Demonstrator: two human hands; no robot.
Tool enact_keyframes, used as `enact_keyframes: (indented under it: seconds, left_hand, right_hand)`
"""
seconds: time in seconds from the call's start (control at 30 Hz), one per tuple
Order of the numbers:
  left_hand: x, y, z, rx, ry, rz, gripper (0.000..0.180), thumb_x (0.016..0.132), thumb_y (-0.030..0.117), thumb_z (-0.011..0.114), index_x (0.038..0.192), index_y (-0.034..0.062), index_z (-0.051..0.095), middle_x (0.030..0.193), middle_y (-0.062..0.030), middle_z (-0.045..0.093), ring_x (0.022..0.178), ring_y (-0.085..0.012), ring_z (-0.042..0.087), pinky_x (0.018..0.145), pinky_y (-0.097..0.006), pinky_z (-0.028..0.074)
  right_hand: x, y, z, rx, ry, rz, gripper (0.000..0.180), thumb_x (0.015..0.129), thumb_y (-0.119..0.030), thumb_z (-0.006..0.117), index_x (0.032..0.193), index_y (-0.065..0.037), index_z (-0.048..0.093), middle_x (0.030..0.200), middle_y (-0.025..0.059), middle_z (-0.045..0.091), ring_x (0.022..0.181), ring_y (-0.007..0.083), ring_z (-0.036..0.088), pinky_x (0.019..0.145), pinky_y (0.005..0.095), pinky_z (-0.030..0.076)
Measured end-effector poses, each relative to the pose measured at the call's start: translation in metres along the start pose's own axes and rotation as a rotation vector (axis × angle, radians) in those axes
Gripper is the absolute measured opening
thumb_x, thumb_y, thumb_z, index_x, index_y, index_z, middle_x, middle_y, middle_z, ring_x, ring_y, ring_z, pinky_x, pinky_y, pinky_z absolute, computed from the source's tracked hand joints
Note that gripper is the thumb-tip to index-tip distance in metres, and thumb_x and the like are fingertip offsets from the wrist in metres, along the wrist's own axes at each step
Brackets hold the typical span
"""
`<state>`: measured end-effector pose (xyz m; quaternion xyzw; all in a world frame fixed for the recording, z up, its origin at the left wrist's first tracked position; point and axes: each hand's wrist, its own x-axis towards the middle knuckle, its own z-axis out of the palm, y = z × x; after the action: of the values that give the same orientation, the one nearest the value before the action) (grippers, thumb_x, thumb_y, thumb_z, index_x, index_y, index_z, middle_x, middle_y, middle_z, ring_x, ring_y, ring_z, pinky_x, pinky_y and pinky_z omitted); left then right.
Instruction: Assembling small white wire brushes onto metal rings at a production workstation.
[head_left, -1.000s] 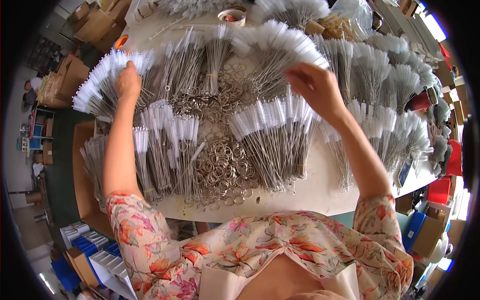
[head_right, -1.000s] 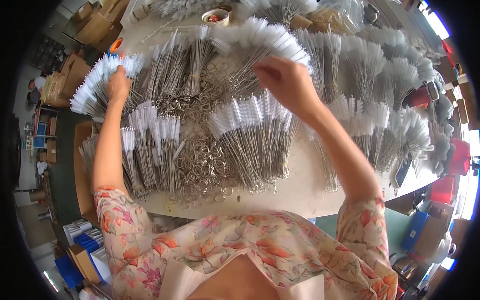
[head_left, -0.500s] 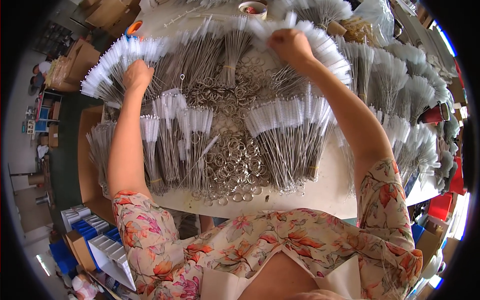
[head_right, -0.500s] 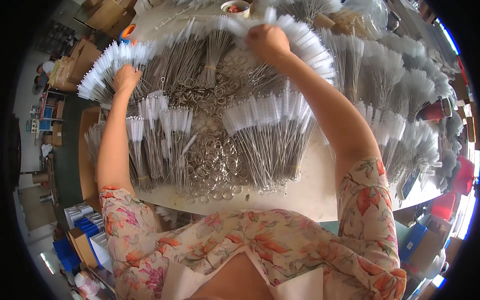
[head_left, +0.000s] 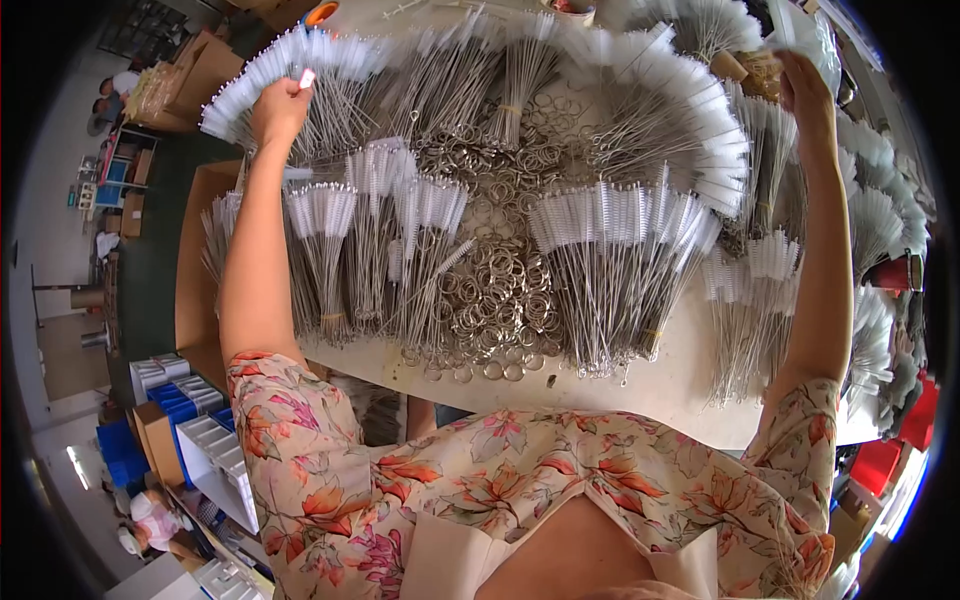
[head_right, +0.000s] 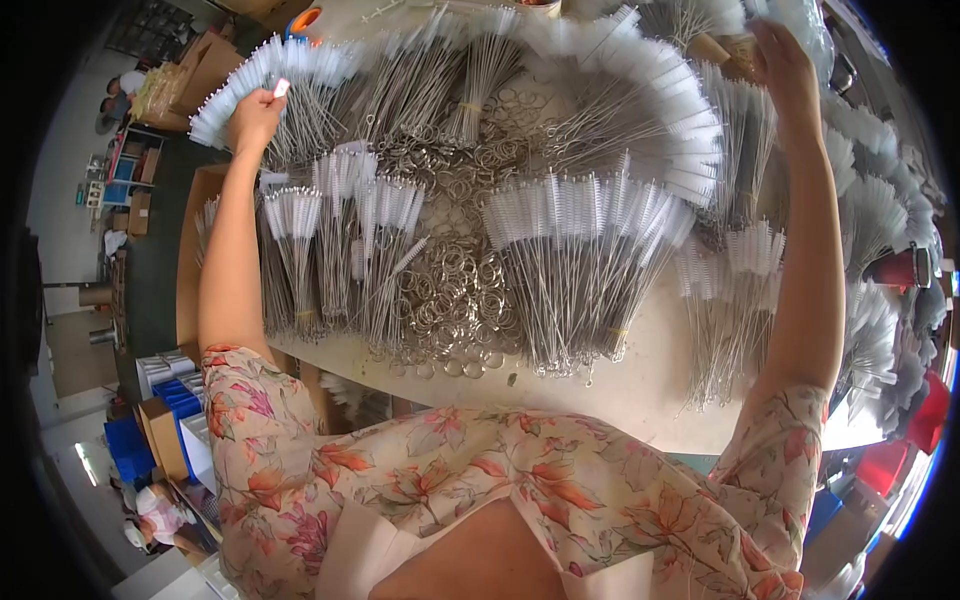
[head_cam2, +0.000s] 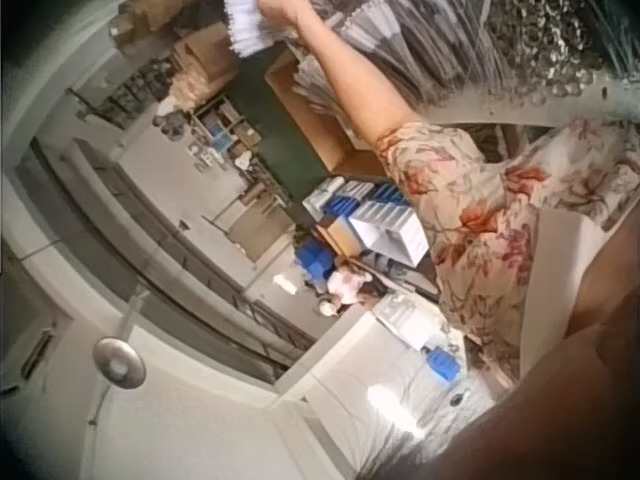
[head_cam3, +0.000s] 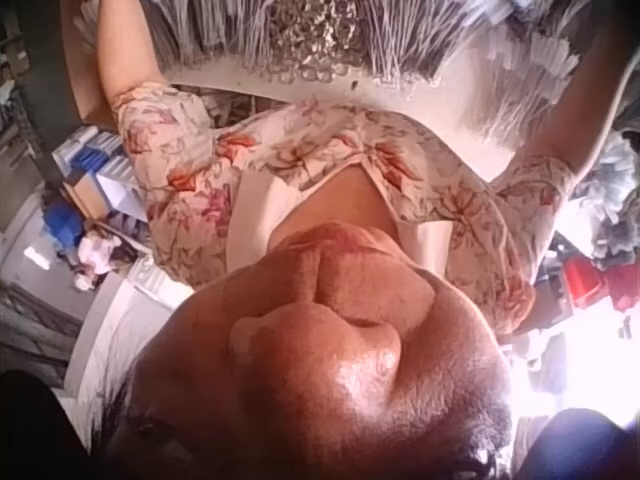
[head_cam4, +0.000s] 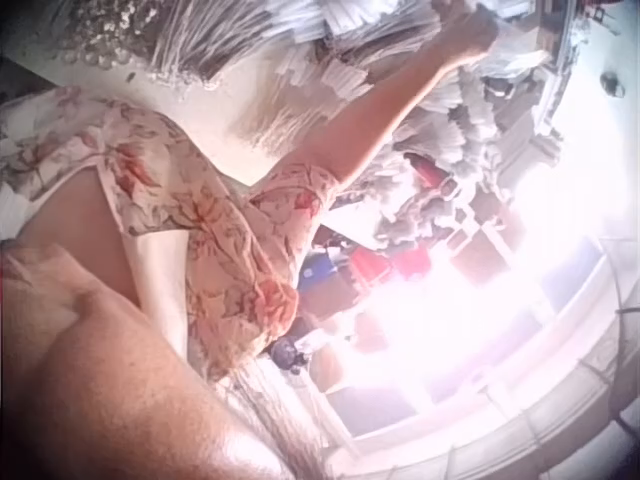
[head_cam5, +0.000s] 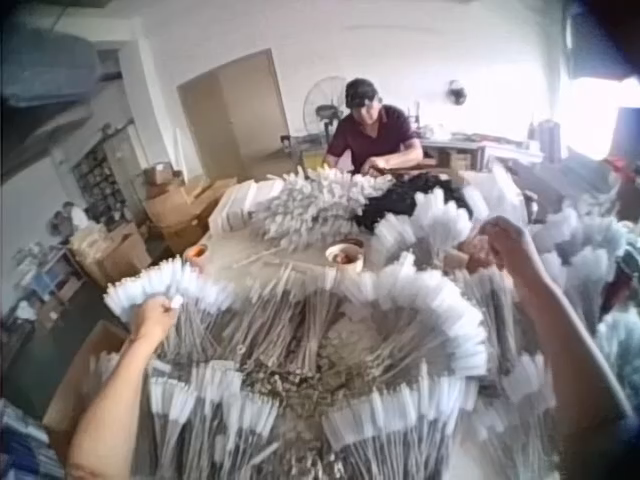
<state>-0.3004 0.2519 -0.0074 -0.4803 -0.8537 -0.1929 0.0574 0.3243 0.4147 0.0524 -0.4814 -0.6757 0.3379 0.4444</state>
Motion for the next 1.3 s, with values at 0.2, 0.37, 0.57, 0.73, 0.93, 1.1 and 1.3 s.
enact_keyframes:
  seconds: [0.2,0.37,0.57,0.73,0.93,1.1,1.3]
  left_hand:
    - [-0.032,0.043,-0.005,-0.068,-0.208,0.237,0.022,0.078,0.026,0.061,0.095,0.0132,0.064,0.083,-0.0092,0.066,0.079,-0.0249,0.063,0.068,-0.034,0.048]
    - [-0.039,0.05,0.0,-0.221,-0.089,0.286,0.025,0.082,0.016,0.058,0.107,0.0092,0.061,0.085,-0.0126,0.065,0.082,-0.0211,0.063,0.072,-0.03,0.047]
    - [-0.058,0.07,-0.023,-0.084,-0.145,0.26,0.017,0.083,0.021,0.061,0.079,0.0037,0.063,0.067,-0.0031,0.063,0.056,-0.0126,0.056,0.053,-0.028,0.044]
    - [-0.048,0.058,-0.017,-0.047,-0.082,0.168,0.011,0.084,0.016,0.06,0.085,0.0054,0.061,0.065,-0.003,0.063,0.054,-0.0081,0.057,0.047,-0.025,0.044]
    - [-0.057,0.064,-0.009,-0.365,-0.355,0.336,0.048,0.076,-0.005,0.056,0.12,0.016,0.051,0.133,-0.017,0.037,0.125,-0.0242,0.037,0.095,-0.032,0.041]
    - [-0.063,0.061,-0.001,-0.133,-0.261,0.569,0.03,0.072,-0.001,0.064,0.096,0.0162,0.065,0.139,-0.0078,0.033,0.127,-0.0277,0.035,0.102,-0.035,0.033]
    - [-0.07,0.082,0.004,-0.064,-0.436,0.828,0.014,0.069,0.005,0.071,0.081,0.0121,0.068,0.131,-0.0065,0.044,0.121,-0.0257,0.041,0.099,-0.033,0.036]
  right_hand:
    - [-0.038,0.068,-0.022,-0.685,-0.034,0.016,0.037,0.081,-0.037,0.059,0.1,-0.006,0.065,0.085,0.0087,0.066,0.076,0.018,0.061,0.073,0.029,0.045]
    - [-0.05,0.075,-0.006,-0.874,-0.087,0.151,0.037,0.078,-0.041,0.06,0.096,-0.009,0.066,0.09,0.0125,0.066,0.087,0.0282,0.062,0.077,0.0355,0.046]
    - [-0.044,0.082,-0.002,-0.902,-0.106,0.173,0.038,0.077,-0.042,0.06,0.094,-0.008,0.066,0.09,0.0114,0.066,0.087,0.0279,0.062,0.076,0.0346,0.046]
    - [-0.046,0.085,-0.008,-0.856,-0.114,0.184,0.038,0.077,-0.042,0.06,0.092,-0.008,0.065,0.086,0.0101,0.066,0.081,0.0265,0.062,0.073,0.0336,0.046]
    - [-0.049,0.089,-0.006,-0.844,-0.091,0.143,0.036,0.077,-0.04,0.061,0.091,-0.007,0.064,0.081,0.0096,0.065,0.077,0.0242,0.062,0.071,0.0336,0.045]
    - [-0.051,0.088,0.0,-0.789,-0.071,0.095,0.035,0.078,-0.039,0.061,0.091,-0.007,0.062,0.079,0.0093,0.063,0.074,0.0218,0.06,0.07,0.0324,0.045]
    - [-0.052,0.084,-0.005,-0.85,-0.069,0.121,0.036,0.078,-0.041,0.06,0.091,-0.007,0.061,0.078,0.0094,0.063,0.074,0.0226,0.059,0.071,0.032,0.044]
